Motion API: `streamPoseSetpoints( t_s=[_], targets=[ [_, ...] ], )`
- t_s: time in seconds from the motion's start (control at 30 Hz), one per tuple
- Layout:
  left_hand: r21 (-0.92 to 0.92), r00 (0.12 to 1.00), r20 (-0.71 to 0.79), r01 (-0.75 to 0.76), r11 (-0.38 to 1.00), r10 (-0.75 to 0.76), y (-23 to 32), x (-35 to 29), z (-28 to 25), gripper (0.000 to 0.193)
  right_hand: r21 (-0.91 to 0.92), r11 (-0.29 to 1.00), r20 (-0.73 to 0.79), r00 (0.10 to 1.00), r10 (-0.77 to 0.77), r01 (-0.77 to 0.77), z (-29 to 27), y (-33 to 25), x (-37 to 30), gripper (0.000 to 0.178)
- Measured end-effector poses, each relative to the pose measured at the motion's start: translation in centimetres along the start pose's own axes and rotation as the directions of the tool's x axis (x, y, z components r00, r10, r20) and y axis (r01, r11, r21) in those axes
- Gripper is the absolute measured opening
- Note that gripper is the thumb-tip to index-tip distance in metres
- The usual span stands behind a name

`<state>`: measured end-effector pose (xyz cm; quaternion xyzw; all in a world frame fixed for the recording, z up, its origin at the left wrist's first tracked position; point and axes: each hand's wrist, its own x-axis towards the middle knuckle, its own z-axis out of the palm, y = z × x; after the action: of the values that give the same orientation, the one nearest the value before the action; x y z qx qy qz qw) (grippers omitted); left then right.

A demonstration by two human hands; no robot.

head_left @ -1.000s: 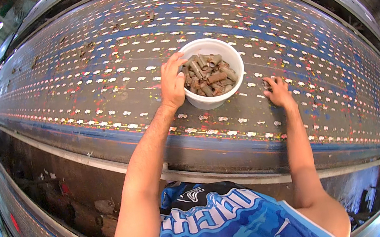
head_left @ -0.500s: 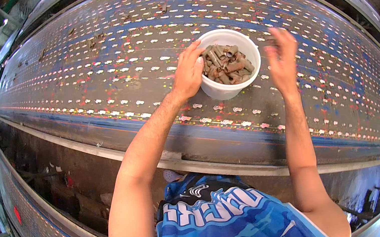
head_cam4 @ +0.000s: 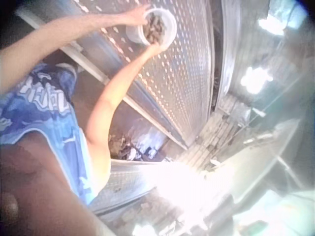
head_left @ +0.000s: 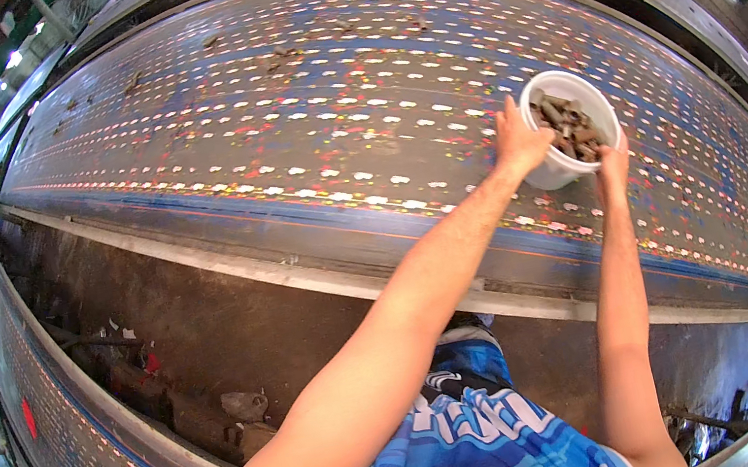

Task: The person picks small cylindrical objects from a moving conveyor belt and places them into a white bowl. They continue collecting the cylinders along the belt, then carry the bowl to a nearby table and set it down among other bowls.

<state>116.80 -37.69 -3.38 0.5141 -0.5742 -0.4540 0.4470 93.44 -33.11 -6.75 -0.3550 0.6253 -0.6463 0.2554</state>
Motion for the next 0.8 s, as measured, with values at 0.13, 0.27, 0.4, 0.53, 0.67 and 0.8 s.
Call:
streamPoseSetpoints(
  t_s=[0.13, 0.27, 0.4, 0.53, 0.67, 0.8],
  targets=[
    [-0.058, 0.990, 0.119, -0.064, 0.996, 0.071, -0.8, -0.7, -3.6, 0.080, -0.067, 0.995, -0.045, 0.996, -0.073, 0.070, 2.3, -1.1, -3.6, 0.079],
    [-0.153, 0.995, 0.076, -0.050, 0.987, 0.062, -1.9, -0.7, -4.4, 0.073, 0.092, 0.992, -0.050, 0.995, -0.087, 0.091, 3.5, -1.7, -5.4, 0.072],
    [-0.192, 0.994, 0.085, 0.081, 0.978, -0.066, -3.6, 1.1, -4.8, 0.077, 0.150, 0.975, 0.026, 0.985, -0.168, 0.163, 5.6, -2.3, -5.1, 0.065],
    [-0.233, 0.973, 0.184, 0.182, 0.955, -0.141, -3.3, 1.9, -5.9, 0.074, 0.497, 0.854, 0.200, 0.978, 0.057, -0.151, 3.2, 0.3, -4.3, 0.082],
    [-0.259, 0.947, 0.287, 0.222, 0.940, -0.145, -2.9, 1.2, -6.4, 0.070, 0.441, 0.872, 0.011, 0.972, 0.233, -0.214, 5.7, 1.9, -5.5, 0.070],
    [-0.244, 0.948, 0.294, 0.202, 0.949, -0.126, -1.0, 0.5, -7.2, 0.071, 0.422, 0.887, -0.053, 0.972, 0.229, -0.186, 9.0, 2.6, -8.4, 0.068]
  ],
)
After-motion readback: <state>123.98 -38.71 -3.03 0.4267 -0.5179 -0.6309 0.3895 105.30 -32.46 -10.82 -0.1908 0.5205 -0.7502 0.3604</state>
